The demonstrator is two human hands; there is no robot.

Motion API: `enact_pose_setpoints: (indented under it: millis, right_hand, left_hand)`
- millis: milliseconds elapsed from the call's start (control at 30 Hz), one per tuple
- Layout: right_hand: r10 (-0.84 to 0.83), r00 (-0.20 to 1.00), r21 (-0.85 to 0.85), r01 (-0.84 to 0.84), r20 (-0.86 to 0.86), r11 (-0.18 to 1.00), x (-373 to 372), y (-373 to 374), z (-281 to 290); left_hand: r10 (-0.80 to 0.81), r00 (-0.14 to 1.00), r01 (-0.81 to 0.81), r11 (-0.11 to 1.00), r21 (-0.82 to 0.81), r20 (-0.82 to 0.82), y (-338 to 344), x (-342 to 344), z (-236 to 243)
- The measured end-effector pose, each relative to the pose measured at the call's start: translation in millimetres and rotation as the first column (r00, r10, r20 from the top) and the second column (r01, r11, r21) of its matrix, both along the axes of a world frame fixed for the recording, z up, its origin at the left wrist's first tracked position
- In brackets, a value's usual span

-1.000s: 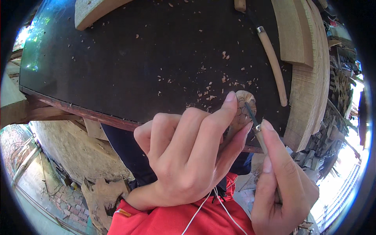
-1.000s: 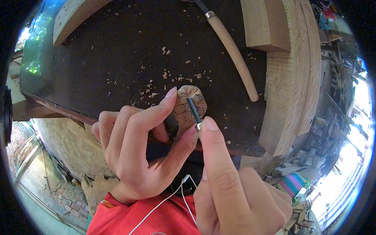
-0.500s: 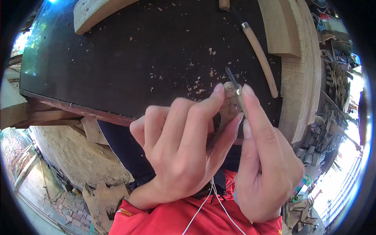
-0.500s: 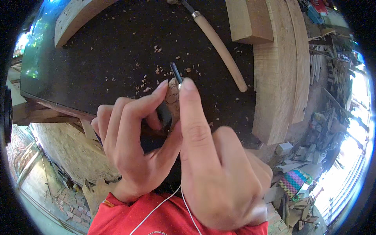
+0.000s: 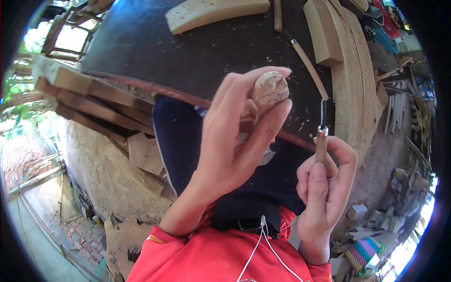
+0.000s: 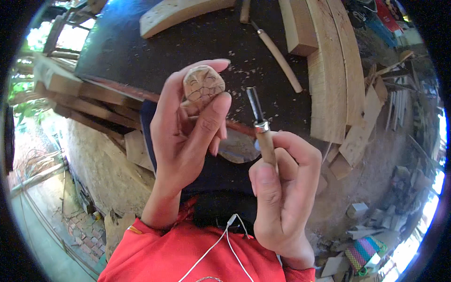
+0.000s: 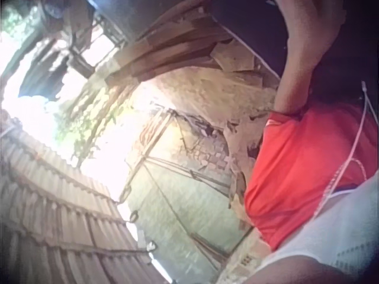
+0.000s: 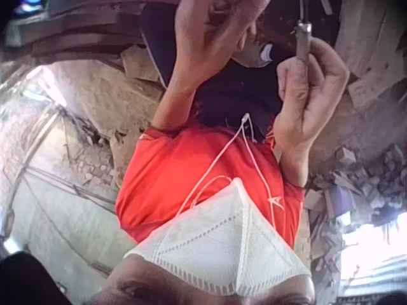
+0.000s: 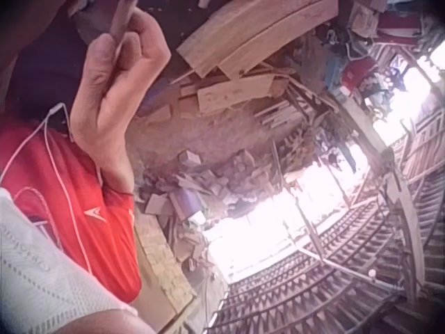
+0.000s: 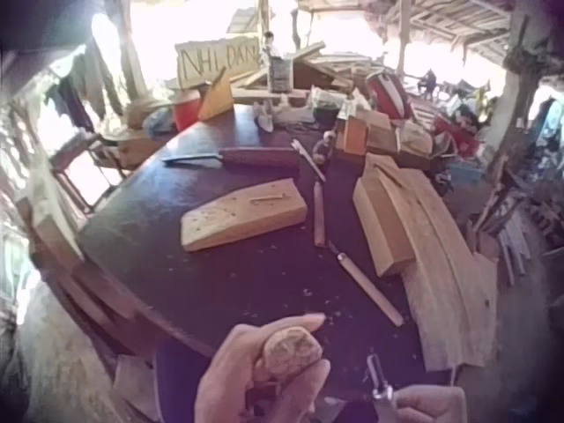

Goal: Carving details into a wooden spoon using a small carving knife.

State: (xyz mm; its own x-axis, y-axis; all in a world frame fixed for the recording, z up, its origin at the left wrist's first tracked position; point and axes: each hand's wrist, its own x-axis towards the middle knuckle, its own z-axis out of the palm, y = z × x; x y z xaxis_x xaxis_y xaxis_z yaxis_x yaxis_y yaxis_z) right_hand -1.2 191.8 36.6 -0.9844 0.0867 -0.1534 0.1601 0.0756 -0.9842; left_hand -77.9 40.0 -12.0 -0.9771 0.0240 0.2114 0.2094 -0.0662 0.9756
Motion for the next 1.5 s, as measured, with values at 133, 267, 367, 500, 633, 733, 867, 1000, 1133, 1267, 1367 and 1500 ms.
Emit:
enact_pose_setpoints:
  millis: [133,267,367,500,633,733,867,1000,1133,1267,1367,1500]
  right_hand:
    - [0.128,0.991,-0.052,-0.129,-0.024,0.990,10.2,-7.6,8.0]
    - [0.261,0.958,-0.101,-0.273,-0.117,0.957,17.9,-16.9,12.2]
    - [0.319,0.928,-0.100,-0.342,-0.191,0.934,24.2,-22.4,14.9]
    - [0.365,0.872,0.089,-0.356,-0.326,0.930,32.1,-22.2,20.2]
    - [0.380,0.863,0.147,-0.351,-0.333,0.925,39.8,-20.1,24.9]
    - [0.372,0.861,0.155,-0.338,-0.347,0.928,43.5,-20.1,27.2]
    - [0.356,0.853,0.143,-0.326,-0.382,0.934,43.2,-20.0,29.6]
    - [0.382,0.839,0.181,-0.337,-0.388,0.924,41.0,-16.5,31.0]
    - [0.403,0.840,0.189,-0.357,-0.363,0.915,41.6,-13.3,27.7]
    - [0.352,0.847,0.109,-0.337,-0.398,0.935,43.8,-17.3,19.0]
    - [0.302,0.824,0.194,-0.236,-0.480,0.952,44.7,-21.4,14.7]
    - [0.309,0.852,0.072,-0.308,-0.422,0.949,45.3,-21.1,17.6]
  left_hand:
    - [-0.119,0.992,0.104,0.968,0.228,0.053,-9.8,20.2,26.4]
    - [-0.108,0.984,0.047,0.925,0.376,0.142,-15.9,40.2,47.7]
    - [-0.078,0.997,0.077,0.958,0.275,-0.009,-15.8,50.1,55.6]
    - [-0.018,1.000,0.021,0.972,0.233,-0.015,-14.3,62.2,62.0]
    - [-0.054,0.972,0.086,0.988,0.132,-0.229,-21.9,61.1,62.5]
    - [-0.184,0.935,0.162,0.982,-0.095,-0.303,-32.5,61.5,62.0]
    - [-0.103,0.954,0.097,0.995,-0.035,-0.281,-30.9,64.7,57.5]
    - [-0.136,0.944,0.097,0.985,-0.141,-0.302,-34.4,67.3,56.1]
    - [-0.179,0.949,0.124,0.969,-0.214,-0.260,-40.9,69.4,57.0]
    - [-0.204,0.931,0.127,0.958,-0.257,-0.303,-37.9,71.7,58.5]
    - [-0.218,0.927,0.138,0.955,-0.262,-0.306,-32.3,72.2,60.2]
    - [-0.185,0.943,0.166,0.982,-0.091,-0.276,-29.0,68.3,60.2]
